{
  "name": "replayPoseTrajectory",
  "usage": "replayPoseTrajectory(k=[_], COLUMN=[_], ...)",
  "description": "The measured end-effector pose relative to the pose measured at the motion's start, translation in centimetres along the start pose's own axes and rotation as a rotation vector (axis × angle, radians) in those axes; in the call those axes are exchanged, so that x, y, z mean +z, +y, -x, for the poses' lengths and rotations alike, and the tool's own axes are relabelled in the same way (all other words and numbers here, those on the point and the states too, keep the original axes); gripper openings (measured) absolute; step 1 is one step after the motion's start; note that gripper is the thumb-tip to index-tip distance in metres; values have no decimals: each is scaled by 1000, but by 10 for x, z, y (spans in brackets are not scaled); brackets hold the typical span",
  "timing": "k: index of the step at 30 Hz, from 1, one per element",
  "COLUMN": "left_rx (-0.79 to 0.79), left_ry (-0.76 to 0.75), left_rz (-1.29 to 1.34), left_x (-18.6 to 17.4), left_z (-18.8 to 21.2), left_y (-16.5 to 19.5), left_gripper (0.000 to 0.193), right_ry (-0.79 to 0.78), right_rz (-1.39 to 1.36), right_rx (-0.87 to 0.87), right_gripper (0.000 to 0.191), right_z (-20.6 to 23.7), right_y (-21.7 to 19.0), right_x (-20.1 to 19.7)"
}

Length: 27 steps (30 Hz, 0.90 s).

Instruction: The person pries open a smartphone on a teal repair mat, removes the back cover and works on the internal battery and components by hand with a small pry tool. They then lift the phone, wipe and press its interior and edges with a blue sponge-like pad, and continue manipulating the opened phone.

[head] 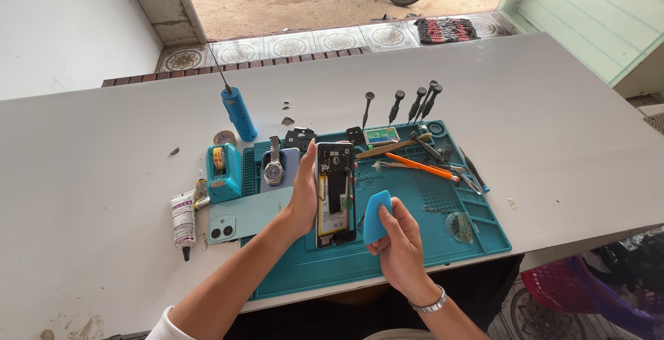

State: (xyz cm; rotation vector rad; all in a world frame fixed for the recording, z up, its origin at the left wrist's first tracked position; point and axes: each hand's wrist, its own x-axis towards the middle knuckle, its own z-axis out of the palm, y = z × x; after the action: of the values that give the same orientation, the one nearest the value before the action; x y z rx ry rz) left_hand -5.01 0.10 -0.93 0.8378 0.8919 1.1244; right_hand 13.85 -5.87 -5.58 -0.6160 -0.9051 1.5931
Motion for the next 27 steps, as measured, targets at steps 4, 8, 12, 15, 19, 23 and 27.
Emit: replayPoseTrajectory(k=[4,8,12,15,19,23,27], left_rx=[14,219,530,793,1110,1106,1099], left_ry=[-7,-66,-115,-121,-107,-50,-28], left_rz=[38,2,-347,-646,-1007,-1117,-1100], left_x=[3,4,4,6,8,9,8], left_z=[0,3,13,18,19,20,18], left_y=[-2,-4,-3,1,2,1,3], left_gripper=[78,67,72,80,103,106,106], right_ry=[12,6,8,1,-11,37,0], right_rz=[1,15,-9,-27,-18,15,21], right_rx=[12,18,4,0,-17,-17,-49], right_gripper=[16,17,17,17,18,16,17], right_z=[0,1,1,1,2,3,3], right_y=[-2,-3,-2,-1,-2,-3,-2], right_x=[1,1,1,0,0,2,2])
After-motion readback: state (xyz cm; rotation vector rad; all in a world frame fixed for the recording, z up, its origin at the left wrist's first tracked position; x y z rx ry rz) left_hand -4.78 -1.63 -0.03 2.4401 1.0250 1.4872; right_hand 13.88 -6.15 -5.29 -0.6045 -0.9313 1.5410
